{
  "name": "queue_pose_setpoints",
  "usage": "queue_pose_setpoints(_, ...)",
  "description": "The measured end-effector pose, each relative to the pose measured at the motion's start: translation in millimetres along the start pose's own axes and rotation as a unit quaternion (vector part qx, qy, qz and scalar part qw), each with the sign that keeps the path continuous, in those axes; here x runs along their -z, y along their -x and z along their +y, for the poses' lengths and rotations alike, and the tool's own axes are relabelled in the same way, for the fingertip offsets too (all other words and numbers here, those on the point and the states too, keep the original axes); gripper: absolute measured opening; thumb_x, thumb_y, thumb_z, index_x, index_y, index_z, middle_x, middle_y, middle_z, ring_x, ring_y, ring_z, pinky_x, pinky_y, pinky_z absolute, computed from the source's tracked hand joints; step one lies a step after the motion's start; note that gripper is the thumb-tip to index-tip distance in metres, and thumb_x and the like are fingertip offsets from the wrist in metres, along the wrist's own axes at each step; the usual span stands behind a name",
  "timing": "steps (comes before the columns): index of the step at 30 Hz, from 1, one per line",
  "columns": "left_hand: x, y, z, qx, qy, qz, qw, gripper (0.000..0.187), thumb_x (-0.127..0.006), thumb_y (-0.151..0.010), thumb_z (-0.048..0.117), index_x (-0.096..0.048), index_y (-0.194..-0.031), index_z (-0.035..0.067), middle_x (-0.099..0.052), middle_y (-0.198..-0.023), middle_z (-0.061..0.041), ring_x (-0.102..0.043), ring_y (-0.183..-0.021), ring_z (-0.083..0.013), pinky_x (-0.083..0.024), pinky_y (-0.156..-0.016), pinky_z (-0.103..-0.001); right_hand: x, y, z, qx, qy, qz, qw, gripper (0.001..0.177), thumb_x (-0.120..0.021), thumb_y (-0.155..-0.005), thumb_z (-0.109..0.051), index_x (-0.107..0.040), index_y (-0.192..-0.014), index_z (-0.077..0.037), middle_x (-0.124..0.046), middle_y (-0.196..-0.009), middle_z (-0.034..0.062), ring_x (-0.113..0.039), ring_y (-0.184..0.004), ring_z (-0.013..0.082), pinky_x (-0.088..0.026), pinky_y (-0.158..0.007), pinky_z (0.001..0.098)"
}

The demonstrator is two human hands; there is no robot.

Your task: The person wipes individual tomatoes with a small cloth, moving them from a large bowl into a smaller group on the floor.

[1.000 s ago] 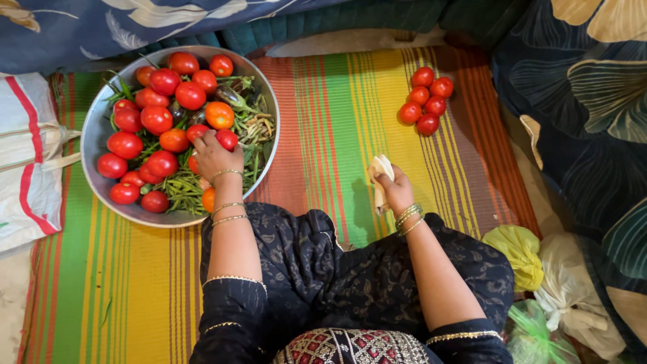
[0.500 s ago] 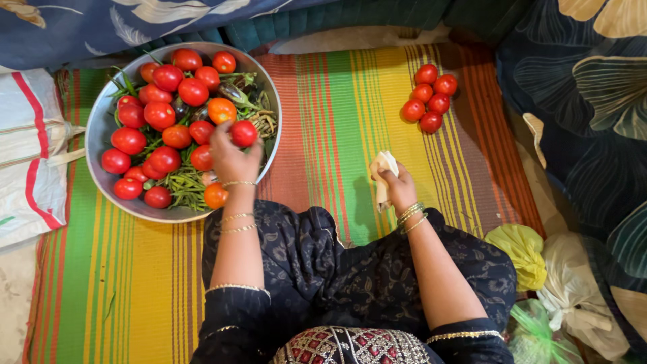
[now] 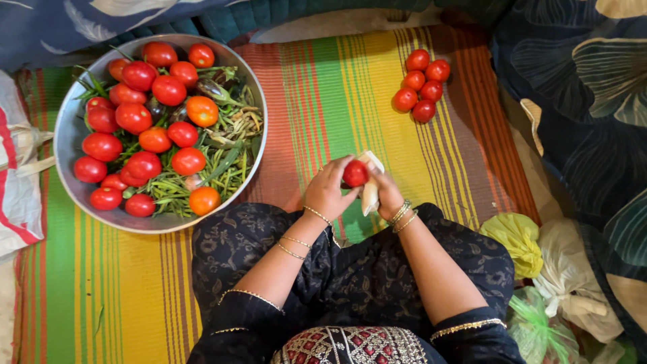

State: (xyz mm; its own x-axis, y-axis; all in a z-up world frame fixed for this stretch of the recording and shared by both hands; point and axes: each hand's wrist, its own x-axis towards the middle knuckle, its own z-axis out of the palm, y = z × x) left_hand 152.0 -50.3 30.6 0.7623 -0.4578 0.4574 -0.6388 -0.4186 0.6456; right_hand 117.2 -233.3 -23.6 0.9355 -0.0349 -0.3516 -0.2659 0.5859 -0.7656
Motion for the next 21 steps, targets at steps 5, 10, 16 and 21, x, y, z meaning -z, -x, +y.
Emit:
queue_pose_setpoints(5,-5,1,-11,-0.01,0.045,-0.112,0.993,0.08,-0.083,-0.082,0.026,-0.045,-0.152,0.016,-0.065,-0.136,-0.009,-0.069,-0.111,-0.0296,-0.057,-0.093,-0.042,-5,2,0,0.015,0.078,-0.063,0.995,0.041,-0.074,-0.092,-0.02,-0.056,-0.126,-0.004,-0.066,-0.104,0.0097,-0.067,-0.089,0.0199,-0.058,-0.075,0.0332)
queue_pose_setpoints(10,-3,-4,-11,-0.041,0.04,-0.12,0.991,0.079,-0.082,-0.083,0.03,-0.044,-0.15,0.017,-0.061,-0.142,-0.01,-0.068,-0.115,-0.0288,-0.057,-0.091,-0.04,-3,-2,4,0.017,0.037,-0.048,0.998,0.041,-0.071,-0.093,-0.02,-0.055,-0.128,-0.004,-0.066,-0.11,0.0089,-0.066,-0.1,0.0189,-0.057,-0.086,0.0347)
queue_pose_setpoints(16,-9,-7,-12,-0.036,-0.006,-0.119,0.992,0.081,-0.08,-0.084,0.039,-0.041,-0.15,0.012,-0.052,-0.151,-0.011,-0.067,-0.117,-0.0295,-0.058,-0.093,-0.04,-3,-8,5,0.054,0.025,0.003,0.998,0.042,-0.062,-0.098,-0.032,-0.056,-0.129,-0.005,-0.067,-0.114,0.0089,-0.068,-0.102,0.0183,-0.06,-0.086,0.0315)
queue_pose_setpoints(21,-12,-4,-18,-0.011,-0.02,-0.132,0.991,0.082,-0.077,-0.085,0.049,-0.043,-0.152,0.014,-0.052,-0.15,-0.008,-0.068,-0.114,-0.0294,-0.058,-0.092,-0.04,0,-7,4,0.049,0.025,0.032,0.998,0.044,-0.054,-0.103,-0.044,-0.058,-0.127,-0.007,-0.068,-0.106,0.0099,-0.071,-0.085,0.0175,-0.055,-0.056,0.0256)
